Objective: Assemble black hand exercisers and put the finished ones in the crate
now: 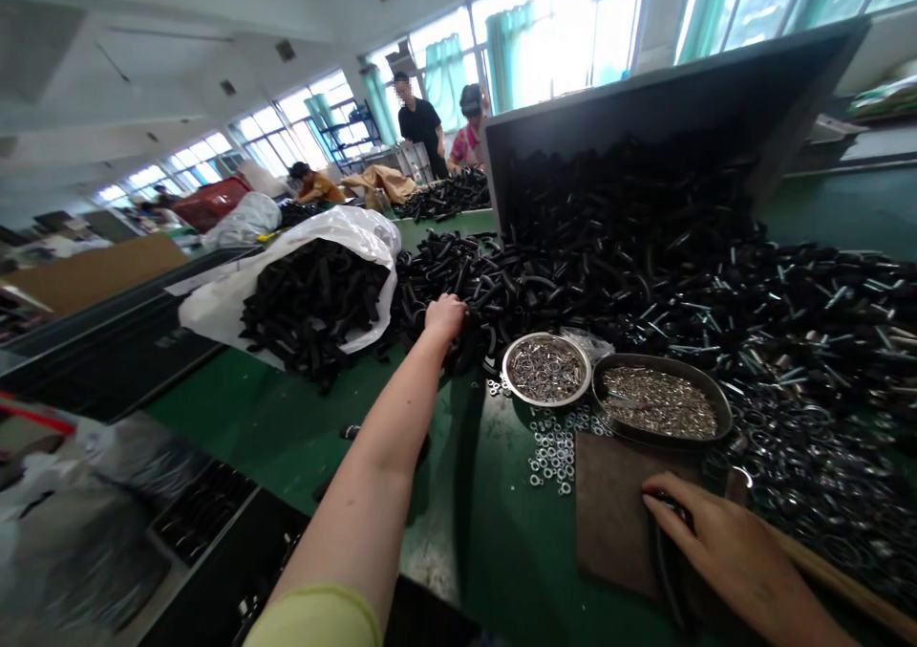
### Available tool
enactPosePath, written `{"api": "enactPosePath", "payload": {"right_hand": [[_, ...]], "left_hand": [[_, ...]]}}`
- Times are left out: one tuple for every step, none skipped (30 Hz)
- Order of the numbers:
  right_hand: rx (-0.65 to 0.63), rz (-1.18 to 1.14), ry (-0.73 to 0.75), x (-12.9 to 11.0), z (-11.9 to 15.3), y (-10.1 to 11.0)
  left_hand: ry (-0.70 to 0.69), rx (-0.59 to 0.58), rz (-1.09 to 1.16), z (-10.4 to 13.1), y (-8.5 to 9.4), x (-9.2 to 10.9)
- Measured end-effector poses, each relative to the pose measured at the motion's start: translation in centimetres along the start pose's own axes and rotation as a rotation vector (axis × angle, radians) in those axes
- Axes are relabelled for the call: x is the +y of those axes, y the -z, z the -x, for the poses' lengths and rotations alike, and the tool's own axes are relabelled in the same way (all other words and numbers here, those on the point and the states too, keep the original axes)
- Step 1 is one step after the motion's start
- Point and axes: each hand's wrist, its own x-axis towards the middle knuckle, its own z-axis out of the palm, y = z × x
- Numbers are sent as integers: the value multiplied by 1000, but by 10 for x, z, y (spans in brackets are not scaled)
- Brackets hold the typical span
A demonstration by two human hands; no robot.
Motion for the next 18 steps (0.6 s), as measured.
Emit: {"api": "enactPosePath", "payload": {"right_hand": [[-15, -57, -26, -3, -1, 5], [-22, -118, -48, -7, -1, 10], [-17, -178, -65, -10, -2, 15], [2, -234, -78, -14, -2, 20], [36, -284, -91, -19, -2, 25], [84, -328, -103, -25, -2, 30], [138, -366, -115, -31, -1, 35], [195, -399, -125, -38, 1, 39], [245, -426, -133, -45, 3, 43], [284, -447, -135, -52, 6, 46], [313, -463, -132, -59, 10, 48], [334, -473, -123, -65, 13, 50], [350, -476, -113, -71, 17, 52], [363, -474, -102, -76, 21, 52], [373, -466, -86, -80, 24, 53], [379, -455, -68, -84, 27, 53], [383, -441, -50, -86, 30, 52], [386, -425, -33, -88, 33, 52]], "left_hand": [[-3, 43, 35, 3, 6, 5], [-6, 90, 76, 9, 12, 10], [-11, 137, 120, 18, 17, 17], [-20, 177, 156, 31, 19, 24], [-29, 206, 218, 49, 19, 33], [-39, 208, 298, 71, 16, 43], [-50, 180, 388, 97, 11, 53], [-27, 111, 698, 126, 4, 64], [-14, -53, 981, 156, -4, 73], [6, -259, 1191, 186, -12, 82], [43, -434, 1328, 214, -19, 89], [74, -566, 1409, 239, -24, 95], [109, -657, 1460, 259, -27, 100], [141, -716, 1485, 275, -28, 104], [171, -750, 1490, 286, -27, 107], [200, -766, 1484, 293, -26, 110], [222, -764, 1467, 298, -23, 114], [232, -737, 1446, 300, -20, 117]]}}
